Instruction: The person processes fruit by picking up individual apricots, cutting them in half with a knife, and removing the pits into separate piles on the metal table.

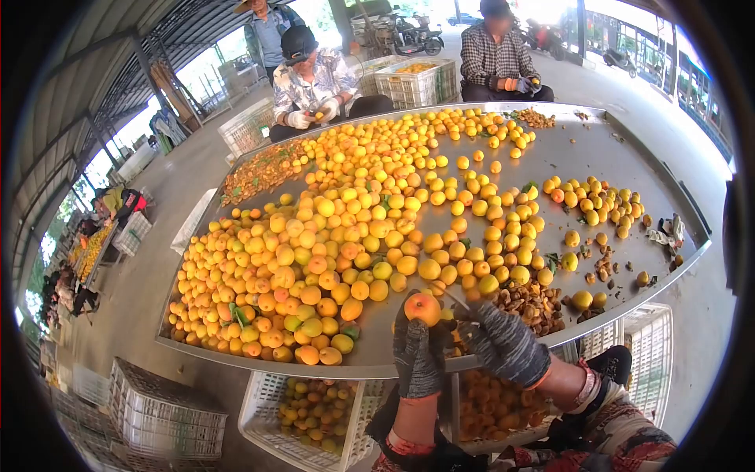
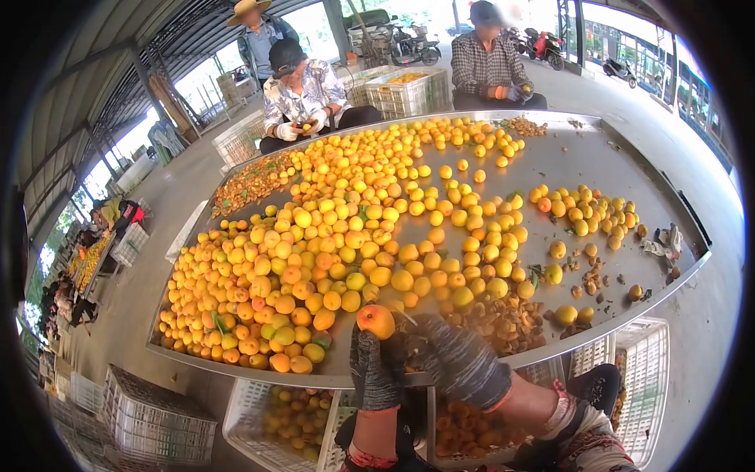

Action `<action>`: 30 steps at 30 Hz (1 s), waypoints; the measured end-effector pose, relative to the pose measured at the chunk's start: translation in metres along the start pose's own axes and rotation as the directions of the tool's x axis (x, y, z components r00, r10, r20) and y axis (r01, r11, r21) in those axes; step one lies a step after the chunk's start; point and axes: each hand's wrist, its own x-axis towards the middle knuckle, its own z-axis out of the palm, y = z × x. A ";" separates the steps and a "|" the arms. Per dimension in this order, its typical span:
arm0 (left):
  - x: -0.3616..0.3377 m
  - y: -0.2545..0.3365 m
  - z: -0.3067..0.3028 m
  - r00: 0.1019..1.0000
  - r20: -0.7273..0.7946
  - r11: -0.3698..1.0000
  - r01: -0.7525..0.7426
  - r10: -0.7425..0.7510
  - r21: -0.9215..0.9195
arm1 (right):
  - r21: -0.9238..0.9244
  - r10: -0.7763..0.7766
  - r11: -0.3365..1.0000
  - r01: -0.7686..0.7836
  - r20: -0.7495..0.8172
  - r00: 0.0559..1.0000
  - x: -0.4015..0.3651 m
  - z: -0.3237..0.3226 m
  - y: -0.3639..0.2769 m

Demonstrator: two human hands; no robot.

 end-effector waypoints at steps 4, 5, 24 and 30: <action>0.001 -0.002 0.003 0.999 0.018 0.999 -0.036 0.036 -0.005 | -0.182 0.028 0.983 -0.033 -0.033 0.999 0.002 0.014 -0.001; 0.001 -0.003 0.004 0.998 0.041 0.999 -0.047 0.048 -0.019 | -0.183 0.031 0.982 -0.037 -0.034 0.999 0.001 0.014 0.000; -0.003 0.021 0.019 0.986 0.159 0.878 -0.037 -0.044 0.477 | -0.393 -0.371 0.763 0.513 0.384 0.846 0.015 -0.030 0.026; -0.001 -0.007 0.015 0.990 -0.116 0.987 -0.069 0.086 0.143 | -0.193 -0.150 0.969 0.157 0.047 0.988 -0.013 0.026 0.041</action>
